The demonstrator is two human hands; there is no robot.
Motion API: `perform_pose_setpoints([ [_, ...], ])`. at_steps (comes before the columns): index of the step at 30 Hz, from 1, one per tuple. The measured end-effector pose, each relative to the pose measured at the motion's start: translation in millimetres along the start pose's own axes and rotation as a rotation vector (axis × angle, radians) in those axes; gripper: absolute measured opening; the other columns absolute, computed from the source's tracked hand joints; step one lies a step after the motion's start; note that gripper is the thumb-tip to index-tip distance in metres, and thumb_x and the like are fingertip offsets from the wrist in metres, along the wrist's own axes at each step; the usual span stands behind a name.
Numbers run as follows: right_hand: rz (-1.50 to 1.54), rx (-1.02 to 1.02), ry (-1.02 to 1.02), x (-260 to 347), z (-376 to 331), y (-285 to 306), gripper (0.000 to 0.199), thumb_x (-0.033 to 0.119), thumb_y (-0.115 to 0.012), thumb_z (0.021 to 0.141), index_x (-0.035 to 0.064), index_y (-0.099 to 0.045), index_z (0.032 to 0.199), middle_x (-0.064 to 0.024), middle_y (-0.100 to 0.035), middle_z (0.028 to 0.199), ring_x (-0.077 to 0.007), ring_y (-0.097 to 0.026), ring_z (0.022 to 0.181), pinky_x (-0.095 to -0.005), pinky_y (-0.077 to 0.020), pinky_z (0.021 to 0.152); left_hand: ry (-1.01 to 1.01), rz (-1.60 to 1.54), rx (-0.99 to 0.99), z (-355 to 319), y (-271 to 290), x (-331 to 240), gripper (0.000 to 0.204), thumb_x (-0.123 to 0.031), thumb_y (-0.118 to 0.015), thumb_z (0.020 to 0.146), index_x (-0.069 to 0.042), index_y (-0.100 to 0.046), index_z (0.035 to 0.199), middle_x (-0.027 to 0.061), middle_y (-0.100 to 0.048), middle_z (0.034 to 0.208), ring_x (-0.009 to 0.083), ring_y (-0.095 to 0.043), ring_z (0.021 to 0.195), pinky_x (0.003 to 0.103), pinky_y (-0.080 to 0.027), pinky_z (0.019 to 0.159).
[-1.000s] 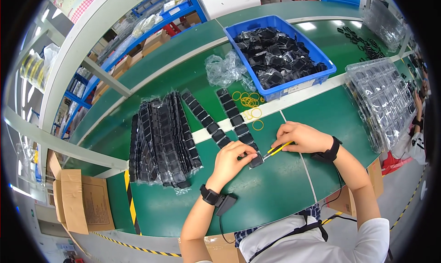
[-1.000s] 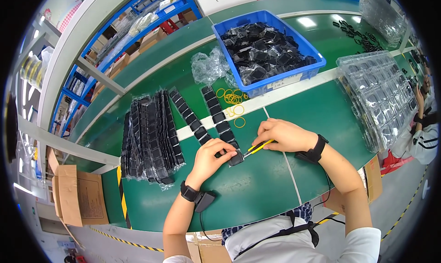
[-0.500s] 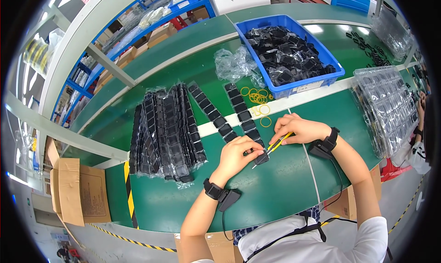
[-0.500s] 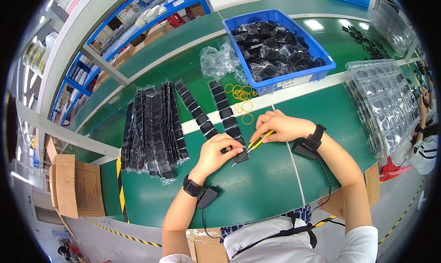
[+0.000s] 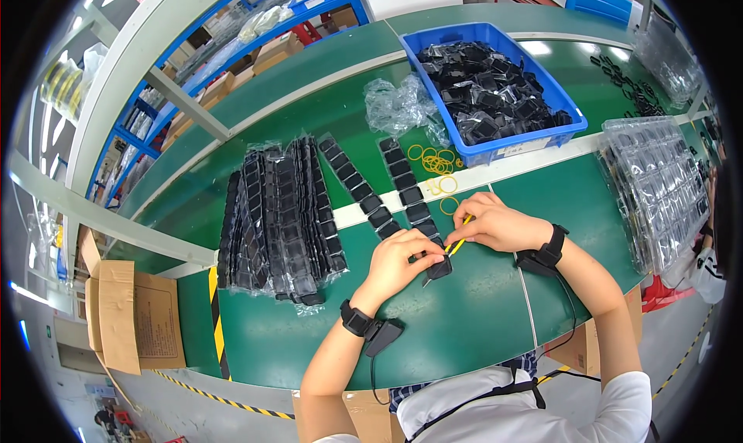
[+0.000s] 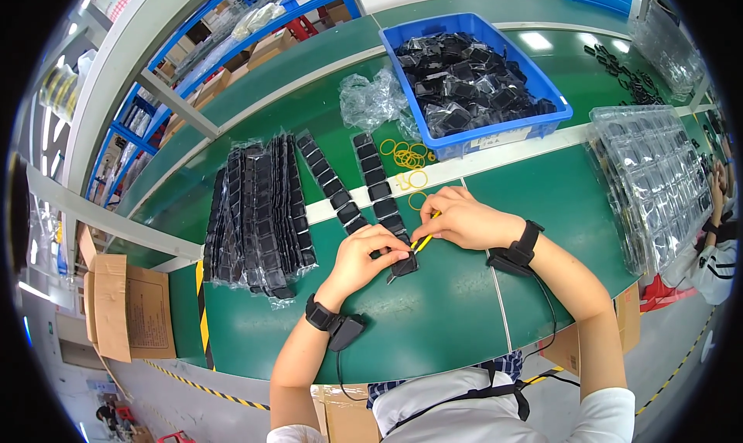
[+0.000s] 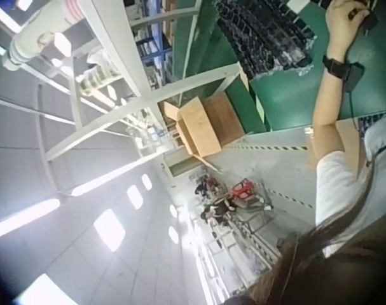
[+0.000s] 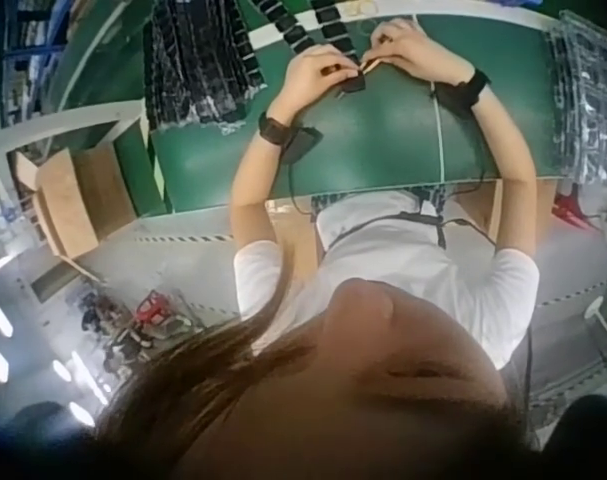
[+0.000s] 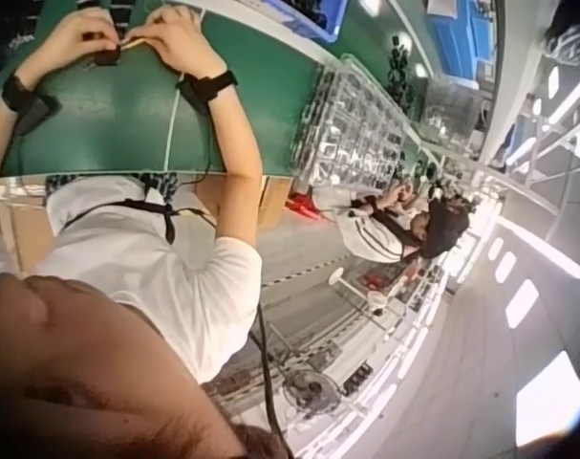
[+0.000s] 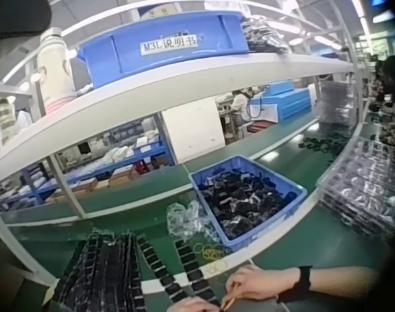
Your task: The person cuts a strip of small black components using a utility knife and places the individual pieces into the compartments of a clear plastic tray. After filling the tray, the person reaches for a blue bin on the shelf to retrieve more components.
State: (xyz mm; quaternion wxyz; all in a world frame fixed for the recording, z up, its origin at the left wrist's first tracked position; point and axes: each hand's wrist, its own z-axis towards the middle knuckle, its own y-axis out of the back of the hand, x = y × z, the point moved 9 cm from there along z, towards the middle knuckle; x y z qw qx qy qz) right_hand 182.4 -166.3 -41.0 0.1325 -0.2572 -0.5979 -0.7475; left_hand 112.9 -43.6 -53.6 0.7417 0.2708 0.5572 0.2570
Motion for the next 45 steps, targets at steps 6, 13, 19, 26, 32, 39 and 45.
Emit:
perform_pose_setpoints([
  [6, -0.022, -0.019, 0.059, -3, -3, 0, 0.033, 0.008, -0.069, 0.083, 0.0282, -0.074, 0.109, 0.0003, -0.055, 0.103, -0.0222, -0.05, 0.104, -0.0394, -0.0356, 0.098, 0.001, -0.02, 0.023, 1, -3, 1, 0.012, -0.012, -0.079, 0.077, -0.012, -0.076, 0.089, -0.0001, -0.067, 0.084, 0.0123, -0.06, 0.069, 0.027, -0.05, 0.064],
  [13, 0.005, 0.044, 0.042, -2, -4, 0, 0.032, 0.009, -0.068, 0.084, 0.0271, -0.074, 0.109, -0.0019, -0.056, 0.103, -0.0245, -0.052, 0.103, -0.0401, -0.0387, 0.098, 0.016, -0.052, 0.005, 0, 0, 1, 0.013, -0.01, -0.079, 0.076, -0.011, -0.076, 0.089, 0.0007, -0.067, 0.084, 0.012, -0.061, 0.069, 0.027, -0.05, 0.064],
  [19, -0.033, -0.006, 0.071, 3, -3, 0, 0.031, 0.01, -0.067, 0.085, 0.0254, -0.074, 0.111, -0.0024, -0.056, 0.101, -0.0247, -0.053, 0.101, -0.039, -0.0394, 0.097, 0.007, -0.035, 0.017, -1, -1, 1, 0.014, -0.01, -0.079, 0.076, -0.011, -0.075, 0.089, 0.0005, -0.067, 0.084, 0.0128, -0.062, 0.069, 0.028, -0.05, 0.064],
  [26, -0.014, 0.047, 0.062, 1, -5, 5, 0.031, 0.01, -0.067, 0.085, 0.0245, -0.074, 0.111, -0.0027, -0.056, 0.101, -0.0244, -0.053, 0.101, -0.039, -0.0397, 0.095, -0.01, -0.019, 0.024, -1, 0, -3, 0.013, -0.011, -0.079, 0.076, -0.012, -0.075, 0.088, -0.0003, -0.067, 0.084, 0.0137, -0.061, 0.069, 0.029, -0.049, 0.065],
  [32, 0.011, 0.071, 0.061, -3, -8, 10, 0.033, 0.007, -0.068, 0.084, 0.0242, -0.074, 0.111, -0.0024, -0.057, 0.1, -0.0242, -0.053, 0.1, -0.0385, -0.0399, 0.094, -0.026, -0.002, 0.023, -1, 0, -4, 0.011, -0.012, -0.079, 0.076, -0.012, -0.074, 0.087, -0.0007, -0.067, 0.084, 0.0139, -0.061, 0.069, 0.029, -0.049, 0.065],
  [39, 0.003, 0.094, 0.053, -5, -11, 19, 0.034, 0.004, -0.068, 0.082, 0.0222, -0.074, 0.11, -0.0022, -0.056, 0.098, -0.0234, -0.054, 0.097, -0.0379, -0.0397, 0.095, -0.024, -0.017, 0.022, -1, 0, -4, 0.011, -0.014, -0.079, 0.077, -0.012, -0.074, 0.087, -0.0005, -0.068, 0.084, 0.0137, -0.061, 0.07, 0.029, -0.049, 0.065],
  [45, 0.013, 0.11, 0.029, -15, -16, 23, 0.034, 0.004, -0.068, 0.081, 0.0218, -0.074, 0.11, -0.0021, -0.056, 0.097, -0.0233, -0.054, 0.096, -0.0378, -0.0395, 0.095, -0.014, -0.018, 0.023, 0, 3, -8, 0.01, -0.014, -0.078, 0.078, -0.012, -0.074, 0.087, -0.0004, -0.067, 0.083, 0.0135, -0.061, 0.07, 0.028, -0.05, 0.066],
])
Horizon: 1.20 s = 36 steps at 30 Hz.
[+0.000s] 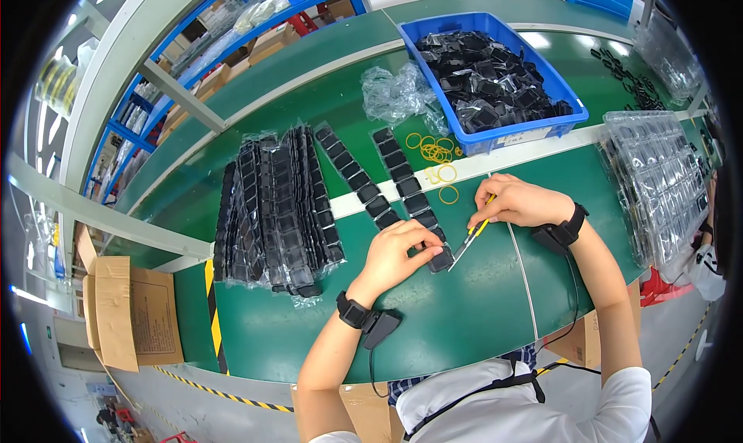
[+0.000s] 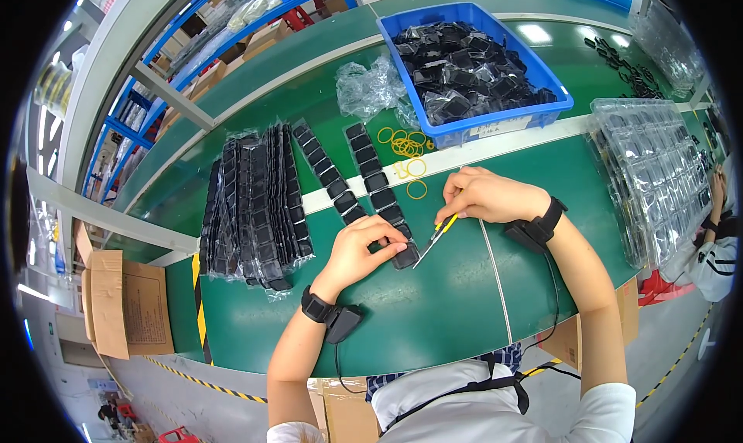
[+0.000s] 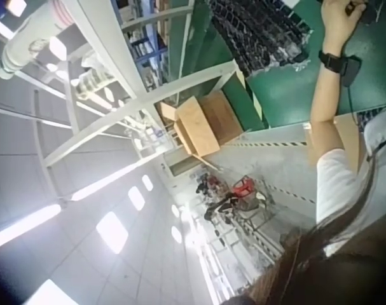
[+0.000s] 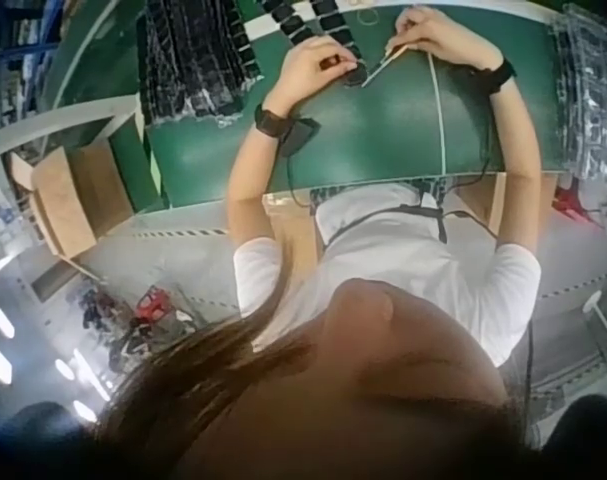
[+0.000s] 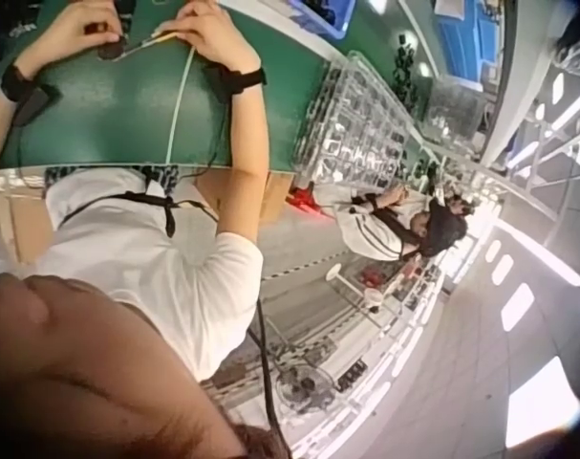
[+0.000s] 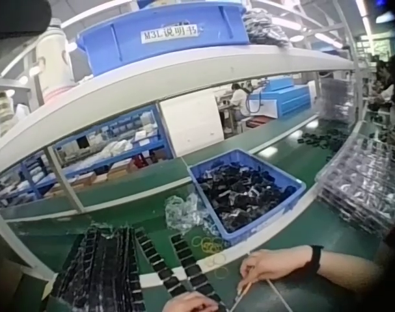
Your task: The person cuts a strip of small black components using a utility knife and places the individual pieces into the compartments of a clear plastic tray. After filling the tray, the person reaches for a blue bin on the shelf to retrieve more components.
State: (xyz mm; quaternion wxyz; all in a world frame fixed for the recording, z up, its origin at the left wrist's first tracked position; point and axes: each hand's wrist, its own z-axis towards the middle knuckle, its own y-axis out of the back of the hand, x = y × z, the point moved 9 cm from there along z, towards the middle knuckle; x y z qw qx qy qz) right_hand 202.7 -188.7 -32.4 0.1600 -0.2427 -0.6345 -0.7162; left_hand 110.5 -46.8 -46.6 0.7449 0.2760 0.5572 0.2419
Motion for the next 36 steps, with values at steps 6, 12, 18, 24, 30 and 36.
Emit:
perform_pose_setpoints([
  [6, 0.043, 0.045, -0.038, -4, -2, 1, 0.034, 0.004, -0.069, 0.081, 0.0211, -0.074, 0.109, -0.0022, -0.056, 0.098, -0.0228, -0.053, 0.098, -0.0367, -0.0387, 0.096, 0.027, -0.015, -0.002, -1, 4, 4, 0.008, -0.01, -0.075, 0.08, -0.009, -0.072, 0.087, 0.0009, -0.064, 0.079, 0.0145, -0.061, 0.072, 0.029, -0.05, 0.067],
  [12, 0.052, 0.047, -0.023, -7, -4, 0, 0.034, 0.005, -0.068, 0.082, 0.023, -0.074, 0.109, -0.0014, -0.057, 0.099, -0.0226, -0.052, 0.1, -0.0358, -0.0386, 0.096, 0.016, -0.085, 0.057, -5, 15, 11, 0.008, -0.008, -0.073, 0.082, -0.006, -0.07, 0.09, 0.0035, -0.062, 0.076, 0.0141, -0.061, 0.072, 0.028, -0.05, 0.067],
  [18, 0.068, 0.04, -0.014, -7, -5, 0, 0.033, 0.004, -0.068, 0.082, 0.0223, -0.075, 0.109, -0.0025, -0.057, 0.101, -0.0231, -0.053, 0.1, -0.0358, -0.0385, 0.096, 0.274, -0.003, 0.264, -24, 44, 37, 0.01, -0.007, -0.072, 0.083, -0.003, -0.068, 0.091, 0.0045, -0.062, 0.079, 0.0115, -0.061, 0.073, 0.027, -0.05, 0.067],
  [24, 0.096, 0.059, 0.007, -3, -5, 0, 0.034, 0.005, -0.068, 0.082, 0.0196, -0.073, 0.112, -0.0044, -0.057, 0.101, -0.0242, -0.053, 0.1, -0.0362, -0.0411, 0.095, 0.348, -0.079, 0.291, -23, 39, 31, 0.013, -0.008, -0.074, 0.081, -0.003, -0.068, 0.091, 0.0044, -0.062, 0.085, 0.0148, -0.062, 0.078, 0.029, -0.05, 0.068],
  [30, 0.022, -0.096, -0.093, 9, 1, 11, 0.039, 0.007, -0.07, 0.081, 0.0177, -0.07, 0.119, -0.0048, -0.054, 0.099, -0.0245, -0.053, 0.099, -0.0349, -0.0449, 0.09, 0.023, 0.31, 0.14, -10, 36, -30, 0.02, -0.015, -0.078, 0.074, -0.009, -0.069, 0.091, 0.0025, -0.058, 0.089, 0.022, -0.059, 0.089, 0.036, -0.048, 0.079],
  [36, -0.055, -0.096, -0.082, 15, 5, 1, 0.038, 0.006, -0.07, 0.081, 0.016, -0.07, 0.118, -0.0075, -0.056, 0.099, -0.0271, -0.055, 0.1, -0.0367, -0.0464, 0.091, -0.11, 0.336, 0.129, -11, 12, -39, 0.023, -0.02, -0.08, 0.071, -0.013, -0.072, 0.092, 0.0012, -0.055, 0.087, 0.0212, -0.056, 0.087, 0.036, -0.046, 0.081],
])
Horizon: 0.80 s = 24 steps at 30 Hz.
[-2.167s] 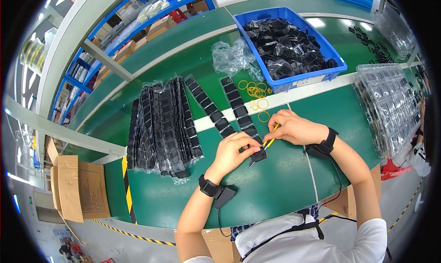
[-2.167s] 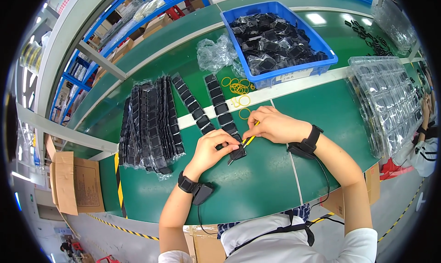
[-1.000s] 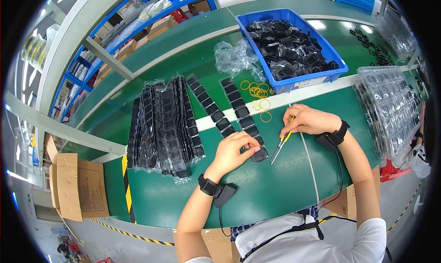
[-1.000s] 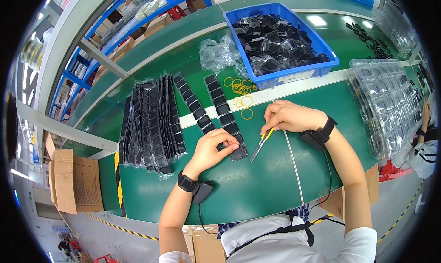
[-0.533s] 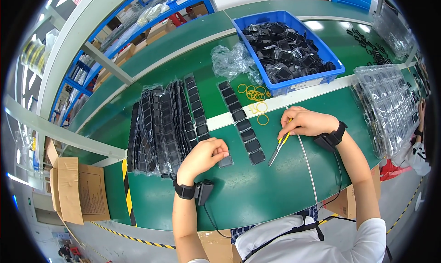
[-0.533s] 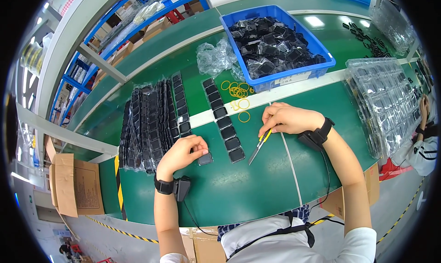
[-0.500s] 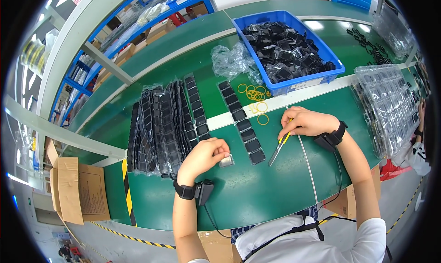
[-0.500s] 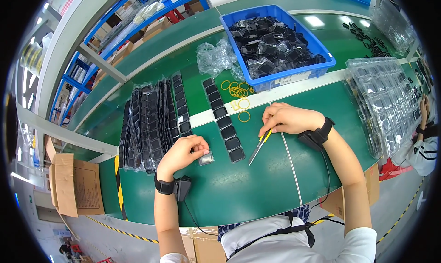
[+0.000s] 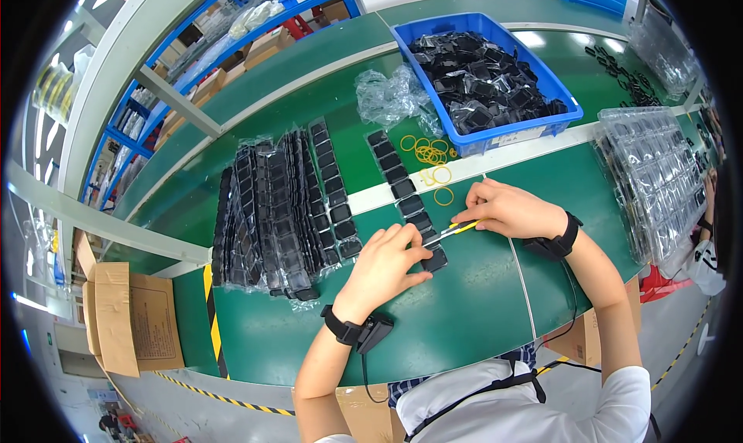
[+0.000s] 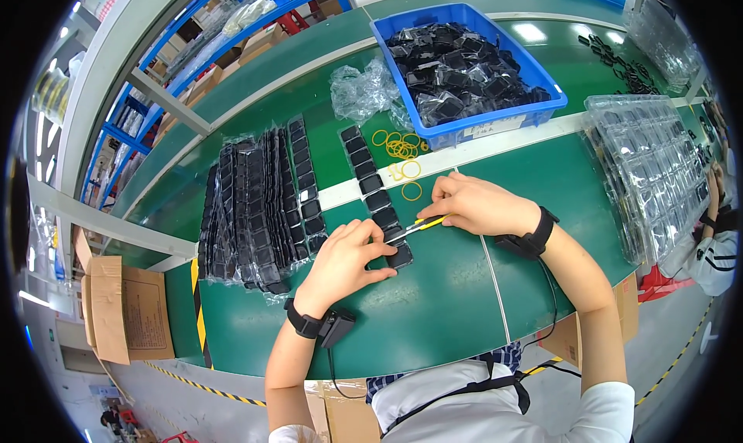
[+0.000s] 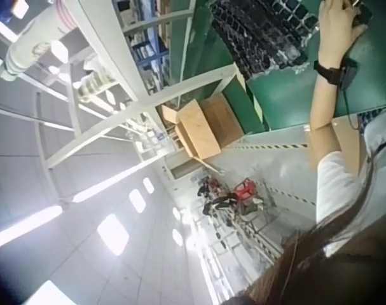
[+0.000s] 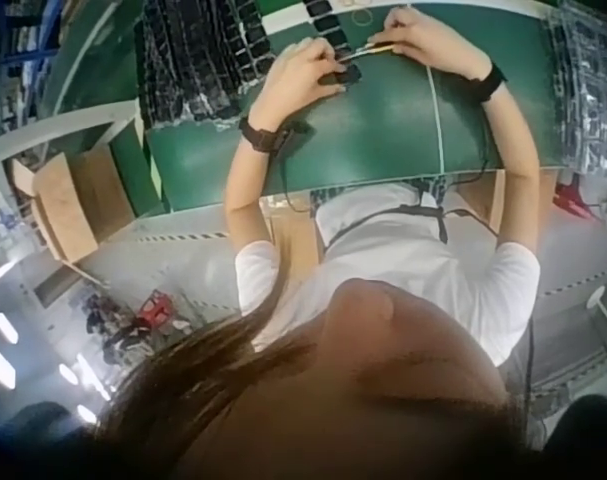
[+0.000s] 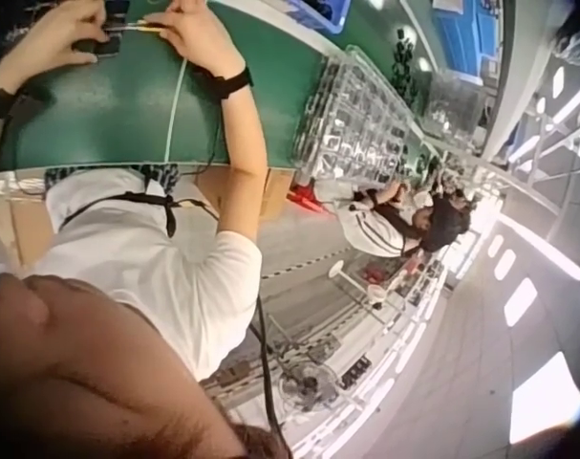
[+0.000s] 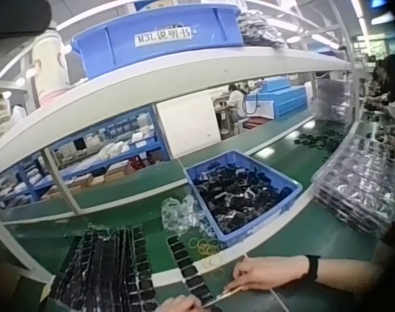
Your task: The person cuts a strip of small black components using a utility knife and places the individual pieces into the compartments of a clear plastic tray. After filling the tray, the person reaches for a blue bin on the shelf to retrieve more components.
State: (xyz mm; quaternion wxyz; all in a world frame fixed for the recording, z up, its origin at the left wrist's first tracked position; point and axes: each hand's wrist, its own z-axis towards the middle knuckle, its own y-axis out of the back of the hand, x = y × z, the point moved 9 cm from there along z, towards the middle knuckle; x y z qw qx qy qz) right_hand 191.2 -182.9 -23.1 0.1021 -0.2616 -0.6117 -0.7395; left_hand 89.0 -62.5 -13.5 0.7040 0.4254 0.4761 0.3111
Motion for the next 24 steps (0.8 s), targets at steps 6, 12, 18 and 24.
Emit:
perform_pose_setpoints([
  [6, 0.15, 0.158, -0.019, -1, -3, -17, 0.038, 0.008, -0.071, 0.081, 0.0158, -0.069, 0.119, -0.0061, -0.058, 0.099, -0.025, -0.055, 0.101, -0.0356, -0.0464, 0.09, 0.012, -0.115, 0.007, 2, 1, 15, 0.021, -0.017, -0.078, 0.072, -0.012, -0.074, 0.092, 0.0007, -0.058, 0.09, 0.0211, -0.056, 0.085, 0.035, -0.045, 0.083],
  [12, 0.152, 0.177, 0.0, 1, -2, -21, 0.038, 0.009, -0.071, 0.082, 0.0156, -0.069, 0.119, -0.0065, -0.059, 0.099, -0.0248, -0.057, 0.099, -0.0348, -0.0481, 0.087, 0.039, -0.24, -0.097, 4, -6, 32, 0.018, -0.01, -0.077, 0.075, -0.01, -0.074, 0.092, 0.0021, -0.062, 0.093, 0.0211, -0.058, 0.09, 0.034, -0.047, 0.086],
  [18, 0.53, 0.192, -0.101, -18, -3, -17, 0.031, 0.013, -0.067, 0.09, 0.0096, -0.068, 0.12, -0.0054, -0.063, 0.099, -0.0168, -0.062, 0.091, -0.0295, -0.0508, 0.078, 0.112, -0.428, -0.132, 2, -15, 54, 0.017, -0.008, -0.077, 0.075, -0.009, -0.074, 0.092, 0.0044, -0.065, 0.096, 0.0207, -0.06, 0.096, 0.033, -0.048, 0.087],
  [24, 0.977, 0.053, -0.288, -50, -3, -19, 0.026, 0.016, -0.06, 0.097, 0.0043, -0.067, 0.119, -0.0018, -0.063, 0.095, -0.008, -0.06, 0.089, -0.0242, -0.0504, 0.076, 0.119, -0.443, -0.128, 1, -16, 57, 0.018, -0.009, -0.079, 0.075, -0.01, -0.074, 0.092, 0.0049, -0.065, 0.097, 0.0206, -0.061, 0.098, 0.033, -0.048, 0.089],
])
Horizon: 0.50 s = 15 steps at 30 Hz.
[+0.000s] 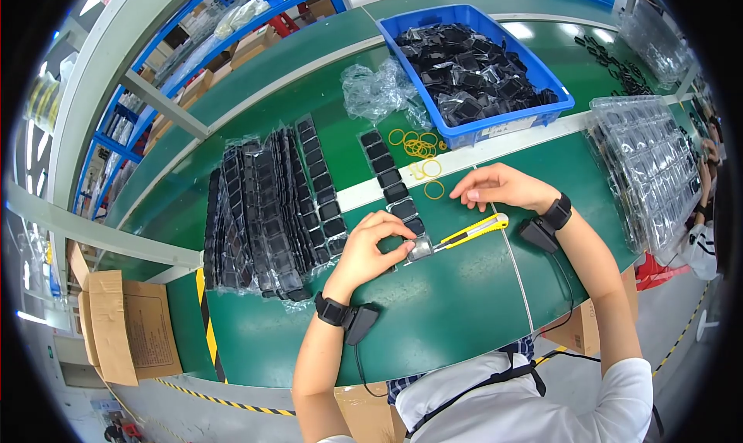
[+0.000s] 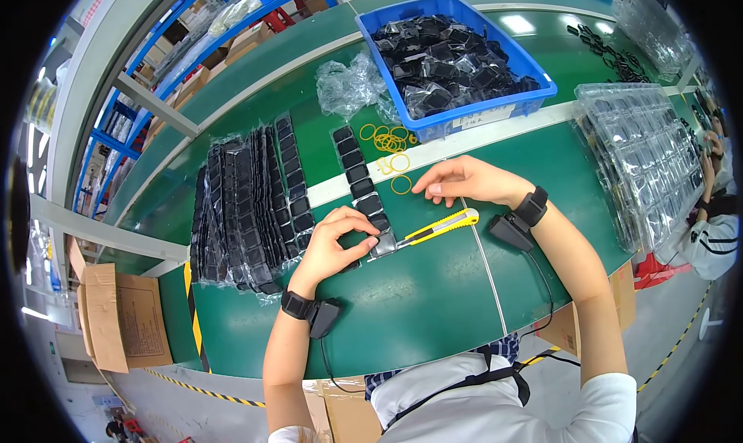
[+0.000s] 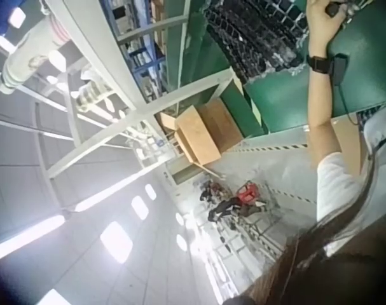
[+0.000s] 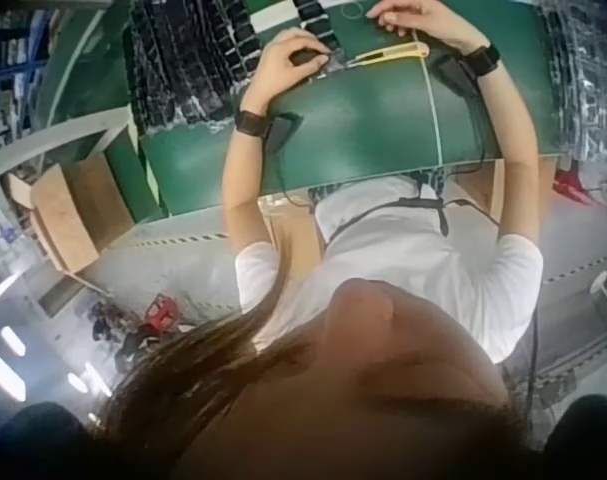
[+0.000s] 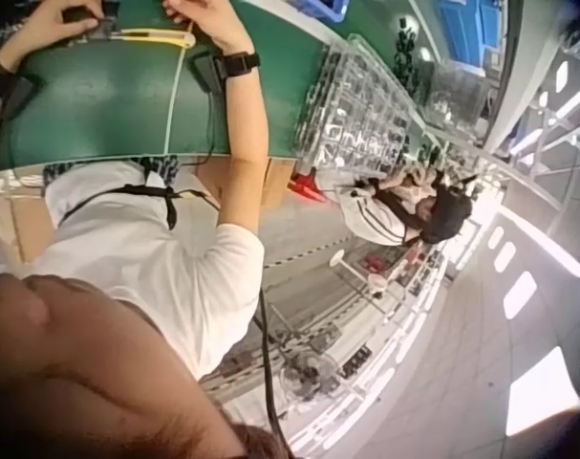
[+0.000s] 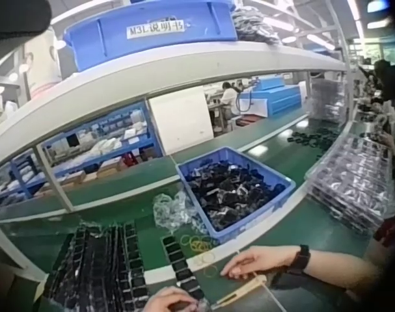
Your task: The person cuts a strip of small black components using a utility knife and places the individual pieces into the compartments of a clear plastic tray. After filling the tray, the person reaches for a blue bin on the shelf to retrieve more components.
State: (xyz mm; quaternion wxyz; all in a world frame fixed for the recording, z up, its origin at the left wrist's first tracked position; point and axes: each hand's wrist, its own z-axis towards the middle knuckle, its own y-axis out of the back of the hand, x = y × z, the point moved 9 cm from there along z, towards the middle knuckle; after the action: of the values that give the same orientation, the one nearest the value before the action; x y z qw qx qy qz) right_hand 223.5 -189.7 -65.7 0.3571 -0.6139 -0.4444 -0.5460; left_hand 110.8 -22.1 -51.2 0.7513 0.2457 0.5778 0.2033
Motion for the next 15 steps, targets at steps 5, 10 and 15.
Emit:
perform_pose_setpoints([
  [5, 0.439, -0.159, -0.081, -29, 1, 5, 0.02, 0.014, -0.057, 0.098, 0.0037, -0.067, 0.111, 0.0003, -0.063, 0.092, -0.0066, -0.059, 0.085, -0.0228, -0.0498, 0.074, 0.032, -0.005, -0.017, 0, 0, 2, 0.016, -0.009, -0.08, 0.074, -0.009, -0.073, 0.089, 0.0048, -0.065, 0.096, 0.0208, -0.061, 0.097, 0.033, -0.048, 0.088],
  [10, 0.852, -0.253, 0.014, -36, 1, -1, 0.015, 0.015, -0.06, 0.097, 0.0045, -0.067, 0.105, 0.0014, -0.061, 0.091, -0.0068, -0.057, 0.079, -0.0221, -0.0483, 0.07, 0.049, 0.006, -0.019, -1, 0, 5, 0.015, -0.009, -0.08, 0.074, -0.008, -0.072, 0.085, 0.0047, -0.065, 0.095, 0.0211, -0.061, 0.095, 0.033, -0.048, 0.086],
  [15, -0.061, -0.28, 0.115, -1, -3, -6, 0.019, 0.018, -0.07, 0.089, 0.0074, -0.068, 0.105, 0.0019, -0.06, 0.089, -0.0106, -0.056, 0.079, -0.0254, -0.0484, 0.072, 0.021, 0.022, -0.023, -1, 0, 6, 0.016, -0.009, -0.081, 0.073, -0.008, -0.072, 0.087, 0.0045, -0.064, 0.098, 0.0199, -0.061, 0.094, 0.032, -0.049, 0.085],
])
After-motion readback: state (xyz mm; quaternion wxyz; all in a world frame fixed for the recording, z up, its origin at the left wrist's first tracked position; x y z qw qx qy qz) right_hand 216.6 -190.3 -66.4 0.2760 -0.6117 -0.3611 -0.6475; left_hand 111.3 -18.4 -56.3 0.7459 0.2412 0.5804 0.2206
